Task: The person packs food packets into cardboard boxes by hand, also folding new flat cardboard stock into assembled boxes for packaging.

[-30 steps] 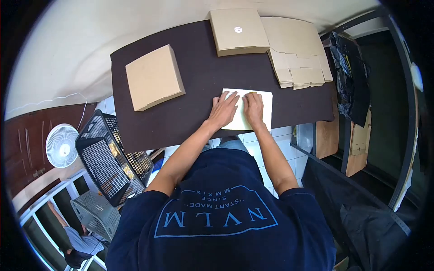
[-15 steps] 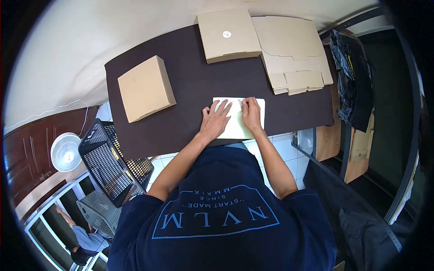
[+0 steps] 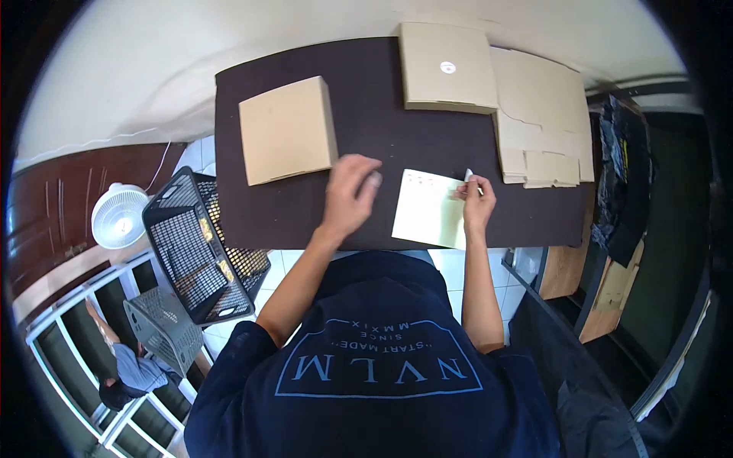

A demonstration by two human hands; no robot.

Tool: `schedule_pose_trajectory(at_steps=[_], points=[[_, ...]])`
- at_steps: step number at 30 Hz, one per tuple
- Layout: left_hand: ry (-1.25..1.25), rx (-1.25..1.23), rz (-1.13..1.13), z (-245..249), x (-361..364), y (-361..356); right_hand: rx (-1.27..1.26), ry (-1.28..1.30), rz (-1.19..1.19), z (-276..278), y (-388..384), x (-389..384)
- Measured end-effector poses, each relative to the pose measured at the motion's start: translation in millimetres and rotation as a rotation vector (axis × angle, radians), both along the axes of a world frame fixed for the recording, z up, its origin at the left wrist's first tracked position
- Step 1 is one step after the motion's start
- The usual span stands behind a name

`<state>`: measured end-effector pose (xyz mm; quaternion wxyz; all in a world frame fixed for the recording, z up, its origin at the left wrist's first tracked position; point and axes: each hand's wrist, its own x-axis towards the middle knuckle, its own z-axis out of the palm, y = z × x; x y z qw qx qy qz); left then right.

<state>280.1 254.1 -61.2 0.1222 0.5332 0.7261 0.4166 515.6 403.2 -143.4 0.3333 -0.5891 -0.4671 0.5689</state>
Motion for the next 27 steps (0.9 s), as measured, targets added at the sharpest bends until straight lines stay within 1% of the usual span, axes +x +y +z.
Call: schedule_pose_trajectory(at_steps=[2, 4, 6, 7, 8, 9, 10, 12, 13, 14, 16, 18, 20, 22, 27], points=[[-0.071, 0.141, 0.309, 1, -53, -28, 0.028, -0.039, 0.046, 21, -8, -21], [0.062, 0.101, 0.616, 18, -105, -47, 0.065, -0.08, 0.087, 32, -16, -47], [-0.002, -0.007, 0.77, 5, -156, -69, 0.154, 0.038, 0.148, 38, -30, -82], [-0.009, -0.002, 0.777, -5, -176, -76, 0.216, 0.015, 0.201, 49, -37, -105], [-0.048, -0.068, 0.724, -17, -192, -83, 0.257, 0.075, 0.232, 59, -47, -129], [-0.088, -0.137, 0.671, -30, -205, -88, 0.334, 0.054, 0.27, 66, -57, -155], [-0.098, -0.136, 0.676, -40, -213, -90, 0.412, 0.035, 0.307, 70, -66, -179], [-0.167, -0.186, 0.414, -59, -224, -90, 0.564, -0.056, 0.412, 71, -81, -220], [-0.175, -0.185, 0.421, -60, -221, -90, 0.609, -0.101, 0.441, 74, -89, -240], [-0.187, -0.187, 0.396, -60, -215, -87, 0.727, -0.117, 0.471, 79, -95, -258], [-0.202, -0.184, 0.369, -60, -212, -83, 0.757, -0.06, 0.484, 74, -109, -289], [-0.303, -0.169, 0.37, -59, -209, -85, 0.781, -0.115, 0.518, 62, -118, -309], [-0.305, -0.175, 0.377, -57, -209, -86, 0.808, -0.169, 0.55, 49, -122, -322], [-0.31, -0.176, 0.367, -56, -212, -86, 0.915, -0.211, 0.541, 43, -125, -333], [-0.344, -0.194, 0.343, -56, -217, -88, 0.972, -0.266, 0.554, 36, -125, -347]])
